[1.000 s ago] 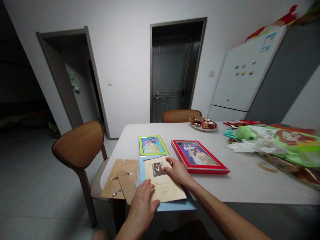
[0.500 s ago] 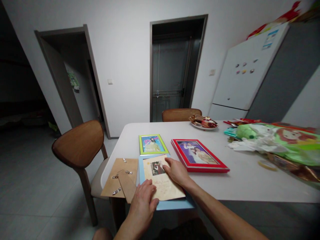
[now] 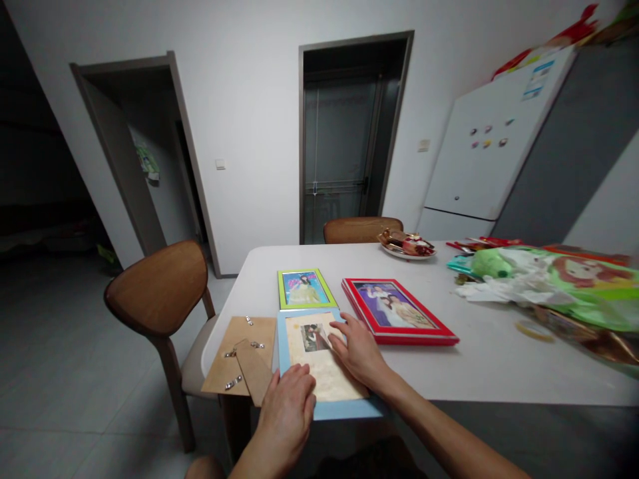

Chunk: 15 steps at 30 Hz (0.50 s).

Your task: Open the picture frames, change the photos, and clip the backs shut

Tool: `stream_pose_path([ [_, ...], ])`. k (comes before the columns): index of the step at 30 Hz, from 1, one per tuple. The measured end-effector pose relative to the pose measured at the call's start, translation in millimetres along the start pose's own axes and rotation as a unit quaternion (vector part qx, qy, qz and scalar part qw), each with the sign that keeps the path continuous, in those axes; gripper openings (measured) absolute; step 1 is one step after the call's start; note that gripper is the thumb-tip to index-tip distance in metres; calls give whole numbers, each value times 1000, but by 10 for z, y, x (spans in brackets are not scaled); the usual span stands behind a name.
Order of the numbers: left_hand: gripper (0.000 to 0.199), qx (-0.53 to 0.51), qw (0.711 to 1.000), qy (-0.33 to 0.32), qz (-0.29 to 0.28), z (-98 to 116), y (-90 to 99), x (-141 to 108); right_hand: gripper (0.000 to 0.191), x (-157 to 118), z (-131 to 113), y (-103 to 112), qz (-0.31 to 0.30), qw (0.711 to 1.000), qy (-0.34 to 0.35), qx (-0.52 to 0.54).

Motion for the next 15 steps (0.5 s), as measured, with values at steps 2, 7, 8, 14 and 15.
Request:
stream_pose_path([
  [2, 24, -3, 1000, -1, 1, 1, -8, -5, 28, -74, 12, 21, -26, 999, 30, -26],
  [7, 31, -12, 1000, -23, -12, 12, -37, -49, 24, -133, -17, 31, -84, 990, 77, -89],
  [8, 31, -12, 1000, -25, -13, 8, -45, -56, 24, -122, -34, 35, -87, 989, 76, -96],
  [14, 28, -19, 1000, -20, -10, 11, -84, -53, 29, -77, -230, -9, -80, 989, 92, -82],
  [15, 28, -23, 1000, -18, -9, 18, -79, -56, 30, -77, -252, -31, -76, 989, 98, -75],
])
Point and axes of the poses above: each hand's wrist, its own x-axis towards the middle knuckle, its own y-axis out of the back of the hand, z = x × y, the point moved 3 cm from there along x, towards the middle knuckle, and after that the axes turned 15 degrees about -y, right-handed, at the moved point
